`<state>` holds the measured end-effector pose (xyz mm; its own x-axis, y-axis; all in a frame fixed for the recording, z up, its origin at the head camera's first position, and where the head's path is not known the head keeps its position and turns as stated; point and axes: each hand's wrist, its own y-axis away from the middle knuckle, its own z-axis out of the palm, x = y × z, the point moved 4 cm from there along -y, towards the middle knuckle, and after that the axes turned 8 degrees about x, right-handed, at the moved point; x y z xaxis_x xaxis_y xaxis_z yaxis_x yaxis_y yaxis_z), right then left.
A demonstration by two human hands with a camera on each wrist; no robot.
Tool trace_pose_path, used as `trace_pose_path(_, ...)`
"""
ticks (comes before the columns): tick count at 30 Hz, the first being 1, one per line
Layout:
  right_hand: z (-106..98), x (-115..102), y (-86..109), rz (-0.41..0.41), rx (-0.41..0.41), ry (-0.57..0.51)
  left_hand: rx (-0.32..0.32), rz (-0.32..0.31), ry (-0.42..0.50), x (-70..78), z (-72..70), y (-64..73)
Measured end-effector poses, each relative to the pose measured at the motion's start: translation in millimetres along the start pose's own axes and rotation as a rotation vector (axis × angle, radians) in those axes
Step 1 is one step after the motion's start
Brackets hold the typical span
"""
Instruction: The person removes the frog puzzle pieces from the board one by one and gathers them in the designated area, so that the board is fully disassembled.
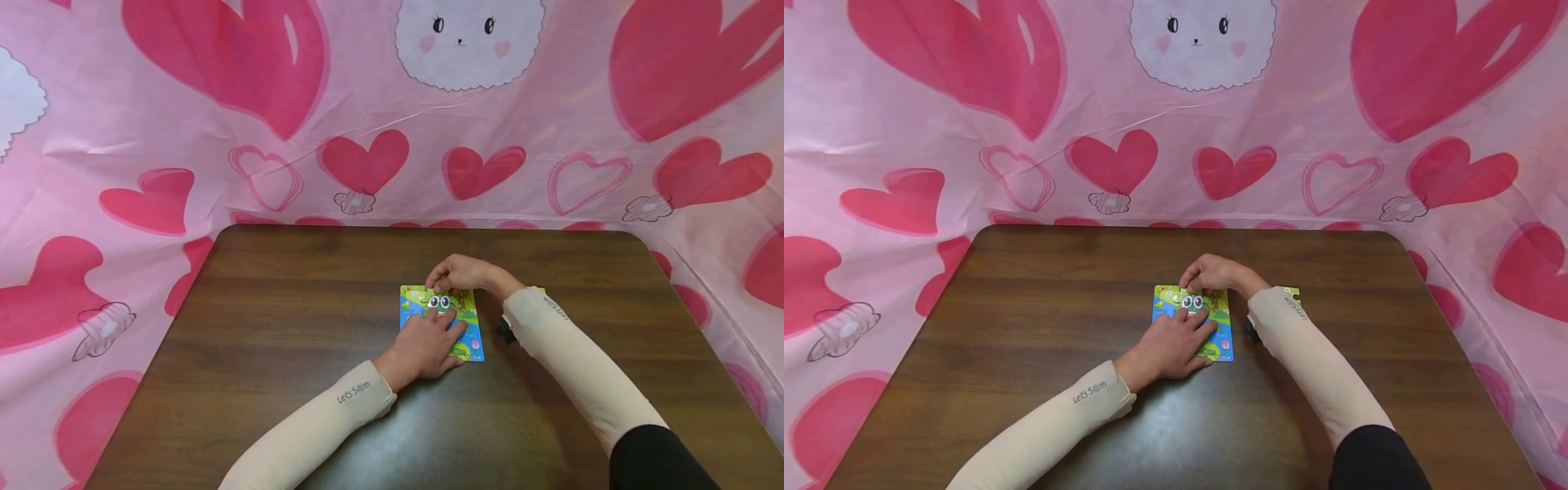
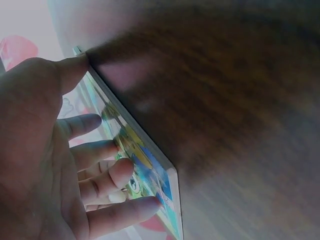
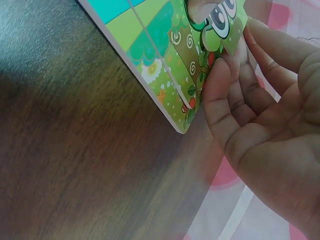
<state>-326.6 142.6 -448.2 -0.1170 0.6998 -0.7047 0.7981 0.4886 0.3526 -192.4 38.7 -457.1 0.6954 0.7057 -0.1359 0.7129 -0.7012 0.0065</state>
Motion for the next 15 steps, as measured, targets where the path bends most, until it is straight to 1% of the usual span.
trace_pose_path(8, 0.4, 0.3, 0.9, 0.008, 0.001, -0.019, -0.018, -0.001, 0.008, 0.2, 2.3, 0.1)
trace_pose_path(15, -1.6, -0.2, 0.8, -0.012, 0.007, -0.018, -0.009, -0.006, 0.007, -0.1, 1.4, 0.3)
